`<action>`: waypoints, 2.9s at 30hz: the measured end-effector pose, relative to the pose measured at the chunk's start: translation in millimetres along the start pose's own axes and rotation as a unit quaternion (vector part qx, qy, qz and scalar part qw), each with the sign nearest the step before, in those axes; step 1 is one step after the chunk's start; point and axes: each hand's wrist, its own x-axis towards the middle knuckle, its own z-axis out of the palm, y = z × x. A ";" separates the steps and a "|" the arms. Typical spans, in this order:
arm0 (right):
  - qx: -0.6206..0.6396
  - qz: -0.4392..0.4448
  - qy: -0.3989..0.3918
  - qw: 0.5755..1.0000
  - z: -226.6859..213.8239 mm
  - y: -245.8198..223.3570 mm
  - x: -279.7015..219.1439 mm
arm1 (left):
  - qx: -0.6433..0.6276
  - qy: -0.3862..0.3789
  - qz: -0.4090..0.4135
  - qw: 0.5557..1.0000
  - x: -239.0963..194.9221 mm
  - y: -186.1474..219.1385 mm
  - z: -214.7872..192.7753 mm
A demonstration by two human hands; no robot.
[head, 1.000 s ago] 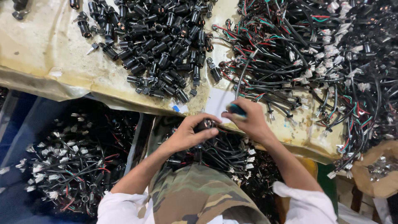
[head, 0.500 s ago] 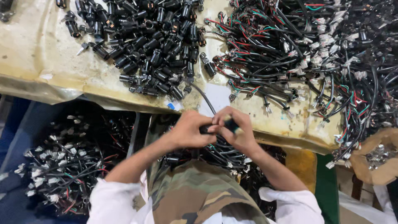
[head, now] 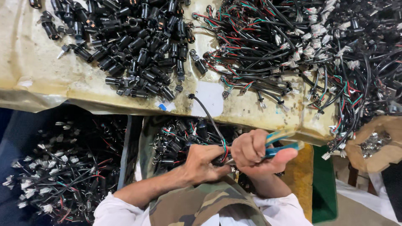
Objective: The person repeatedly picks up black cylindrical components and wire harnesses, uses pliers to crimp or secure the wires to the components, and places the assembled units on the table. The process is continuous and repetitive throughout the clip.
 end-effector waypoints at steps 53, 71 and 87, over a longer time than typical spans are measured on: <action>-0.154 0.014 -0.009 0.988 18.8 16.3 -34.0 | -0.023 -0.177 -0.039 0.983 -1.9 -6.4 0.5; -0.740 -0.148 0.046 0.654 -90.7 -52.5 121.9 | 0.225 -0.392 0.181 0.873 27.7 -11.1 -76.4; -0.896 0.063 0.034 0.438 -102.2 34.3 62.0 | 0.360 -0.069 0.095 0.925 165.2 -147.4 -93.0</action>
